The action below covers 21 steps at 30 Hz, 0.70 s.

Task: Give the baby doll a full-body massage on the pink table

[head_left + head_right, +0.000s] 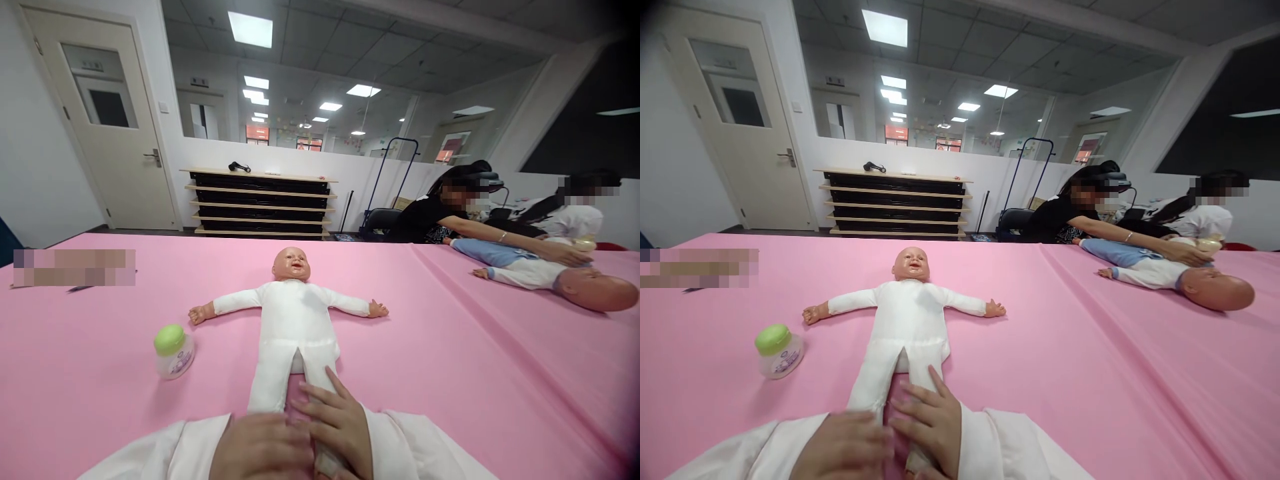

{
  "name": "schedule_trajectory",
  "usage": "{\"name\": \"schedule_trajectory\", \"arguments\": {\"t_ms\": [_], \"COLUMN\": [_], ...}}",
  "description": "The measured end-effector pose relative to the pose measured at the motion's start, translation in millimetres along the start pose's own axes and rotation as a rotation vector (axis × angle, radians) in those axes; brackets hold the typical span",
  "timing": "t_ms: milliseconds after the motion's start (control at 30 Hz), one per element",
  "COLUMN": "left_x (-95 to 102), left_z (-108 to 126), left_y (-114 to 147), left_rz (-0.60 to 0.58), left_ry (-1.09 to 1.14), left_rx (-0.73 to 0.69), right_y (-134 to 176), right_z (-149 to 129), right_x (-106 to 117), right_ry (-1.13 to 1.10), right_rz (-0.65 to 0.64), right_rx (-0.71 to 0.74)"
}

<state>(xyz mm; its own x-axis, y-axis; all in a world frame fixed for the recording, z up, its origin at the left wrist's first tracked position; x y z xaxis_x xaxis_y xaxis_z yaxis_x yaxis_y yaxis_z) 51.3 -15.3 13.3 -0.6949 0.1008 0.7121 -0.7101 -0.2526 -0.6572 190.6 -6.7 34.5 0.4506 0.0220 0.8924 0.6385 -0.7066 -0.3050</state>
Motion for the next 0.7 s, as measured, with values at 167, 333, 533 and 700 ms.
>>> {"name": "schedule_trajectory", "arguments": {"t_ms": [167,333,533,700], "left_x": [37.4,30.5,17.7,9.6], "left_z": [-22.3,-41.7,-45.4,-42.0], "left_y": [-11.6,-11.7,-13.5,-16.9], "left_rz": [0.298,0.22,0.102,0.026], "left_ry": [-0.21,-0.236,-0.22,-0.293], "left_rx": [0.269,0.395,0.357,0.289], "right_y": [9.4,11.7,-35.1,-35.7], "right_z": [-21.7,-21.4,49.2,49.5], "right_x": [-5.0,22.1,22.2,-0.2], "right_ry": [0.032,-0.005,0.089,0.088], "right_rz": [0.01,0.055,0.181,0.152], "right_rx": [0.179,0.171,-0.311,-0.235]}}
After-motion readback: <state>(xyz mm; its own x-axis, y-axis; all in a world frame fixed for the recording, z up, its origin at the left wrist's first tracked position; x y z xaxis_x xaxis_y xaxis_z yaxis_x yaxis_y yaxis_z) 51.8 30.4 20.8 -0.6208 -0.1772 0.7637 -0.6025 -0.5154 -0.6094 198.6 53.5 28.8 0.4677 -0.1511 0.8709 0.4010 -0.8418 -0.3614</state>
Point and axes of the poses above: each hand's wrist, its own y-axis away from the middle knuckle, its own x-axis out of the back of the hand, z = x × y, the point moved 6 cm from there along -y, towards the middle knuckle, and after that the axes turned 14 degrees about -x, right-handed, at the moved point
